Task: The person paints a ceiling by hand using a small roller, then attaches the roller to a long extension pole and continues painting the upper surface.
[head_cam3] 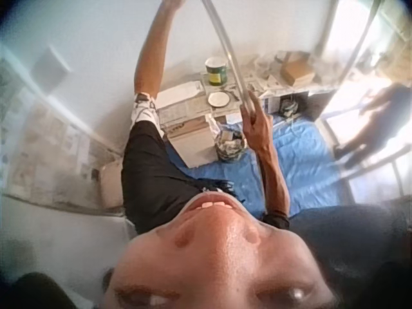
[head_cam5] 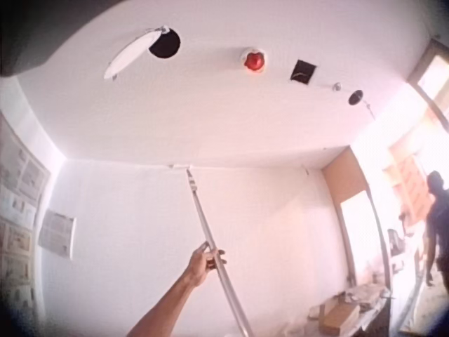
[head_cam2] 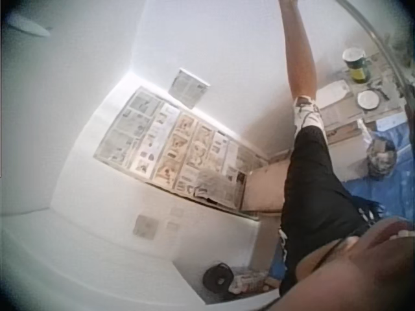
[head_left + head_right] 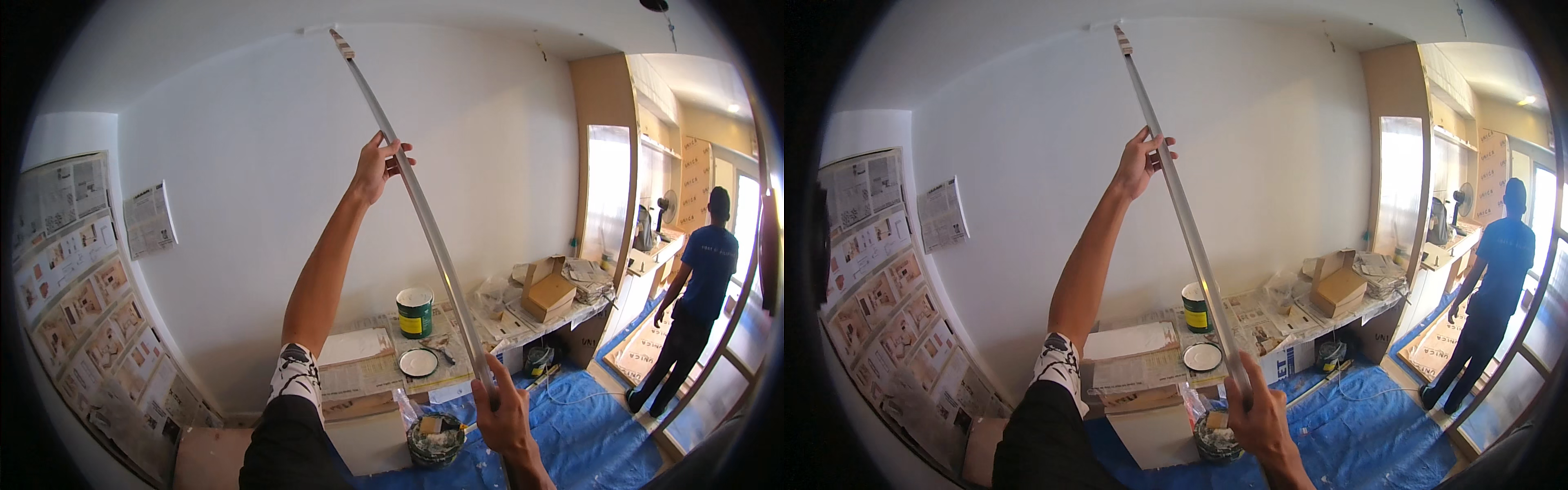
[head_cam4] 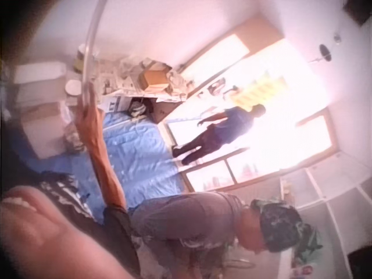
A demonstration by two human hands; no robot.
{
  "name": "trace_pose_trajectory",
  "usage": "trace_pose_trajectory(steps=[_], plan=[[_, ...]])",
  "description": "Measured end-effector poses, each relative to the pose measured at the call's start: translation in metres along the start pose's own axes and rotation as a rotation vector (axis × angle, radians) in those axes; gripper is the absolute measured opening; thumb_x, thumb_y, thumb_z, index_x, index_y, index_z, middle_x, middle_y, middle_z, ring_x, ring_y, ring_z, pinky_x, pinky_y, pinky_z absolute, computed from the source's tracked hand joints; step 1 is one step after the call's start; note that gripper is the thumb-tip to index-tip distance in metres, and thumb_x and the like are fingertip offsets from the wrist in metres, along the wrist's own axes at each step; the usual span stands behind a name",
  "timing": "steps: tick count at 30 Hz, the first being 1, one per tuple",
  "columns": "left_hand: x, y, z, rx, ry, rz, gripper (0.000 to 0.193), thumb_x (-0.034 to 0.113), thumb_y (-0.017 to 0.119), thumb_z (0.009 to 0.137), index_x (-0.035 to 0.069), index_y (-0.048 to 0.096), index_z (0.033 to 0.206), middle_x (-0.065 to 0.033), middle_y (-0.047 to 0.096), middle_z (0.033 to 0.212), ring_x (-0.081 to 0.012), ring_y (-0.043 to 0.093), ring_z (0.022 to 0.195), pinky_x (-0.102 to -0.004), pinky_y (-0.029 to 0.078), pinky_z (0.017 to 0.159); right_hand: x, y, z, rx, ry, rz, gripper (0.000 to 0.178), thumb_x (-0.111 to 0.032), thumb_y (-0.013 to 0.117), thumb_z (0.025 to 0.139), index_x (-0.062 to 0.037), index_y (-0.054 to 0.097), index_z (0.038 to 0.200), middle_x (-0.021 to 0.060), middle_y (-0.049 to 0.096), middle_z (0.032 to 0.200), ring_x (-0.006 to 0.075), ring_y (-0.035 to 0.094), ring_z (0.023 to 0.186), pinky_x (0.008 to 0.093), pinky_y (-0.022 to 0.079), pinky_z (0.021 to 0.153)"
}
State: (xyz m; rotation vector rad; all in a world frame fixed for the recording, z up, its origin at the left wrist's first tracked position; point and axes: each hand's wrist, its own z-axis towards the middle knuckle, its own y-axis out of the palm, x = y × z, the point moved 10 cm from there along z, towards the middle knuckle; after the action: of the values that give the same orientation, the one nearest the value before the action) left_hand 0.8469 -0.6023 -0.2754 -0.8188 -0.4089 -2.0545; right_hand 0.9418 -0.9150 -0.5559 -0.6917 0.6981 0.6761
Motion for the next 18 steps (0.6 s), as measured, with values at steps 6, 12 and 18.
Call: trace_pose_trajectory(steps=[6, 12, 18], plan=[[0.048, 0.019, -0.024, -0.012, 0.067, -0.006, 0.017, 0.024, 0.054, 0.098, 0.008, 0.053, 0.105, -0.0093, 0.062, 0.1, -0.0202, 0.065, 0.081, -0.0339, 0.049, 0.073, -0.02, -0.013, -0.029, 0.024, -0.01, 0.002, 0.048, -0.01, 0.062, 0.092, -0.0003, 0.048, 0.137, 0.0211, 0.066, 0.066, 0.0269, 0.068, 0.053, 0.0335, 0.051, 0.052], [0.111, 0.063, -0.085, -0.046, 0.082, -0.005, 0.016, 0.024, 0.054, 0.098, 0.008, 0.053, 0.103, -0.0076, 0.061, 0.098, -0.0187, 0.064, 0.08, -0.0325, 0.048, 0.07, -0.041, -0.045, -0.12, 0.052, 0.062, 0.019, 0.045, -0.015, 0.063, 0.095, -0.0042, 0.051, 0.137, 0.0084, 0.059, 0.062, 0.0079, 0.048, 0.053, 0.0284, 0.043, 0.049], [0.179, 0.098, -0.15, -0.068, 0.118, -0.009, 0.016, 0.024, 0.054, 0.098, 0.009, 0.055, 0.101, -0.008, 0.061, 0.097, -0.018, 0.064, 0.077, -0.0317, 0.048, 0.069, -0.092, -0.069, -0.208, 0.112, 0.04, 0.042, 0.045, -0.013, 0.061, 0.095, -0.0034, 0.051, 0.138, 0.0183, 0.07, 0.089, 0.0127, 0.06, 0.063, 0.0299, 0.048, 0.056]])
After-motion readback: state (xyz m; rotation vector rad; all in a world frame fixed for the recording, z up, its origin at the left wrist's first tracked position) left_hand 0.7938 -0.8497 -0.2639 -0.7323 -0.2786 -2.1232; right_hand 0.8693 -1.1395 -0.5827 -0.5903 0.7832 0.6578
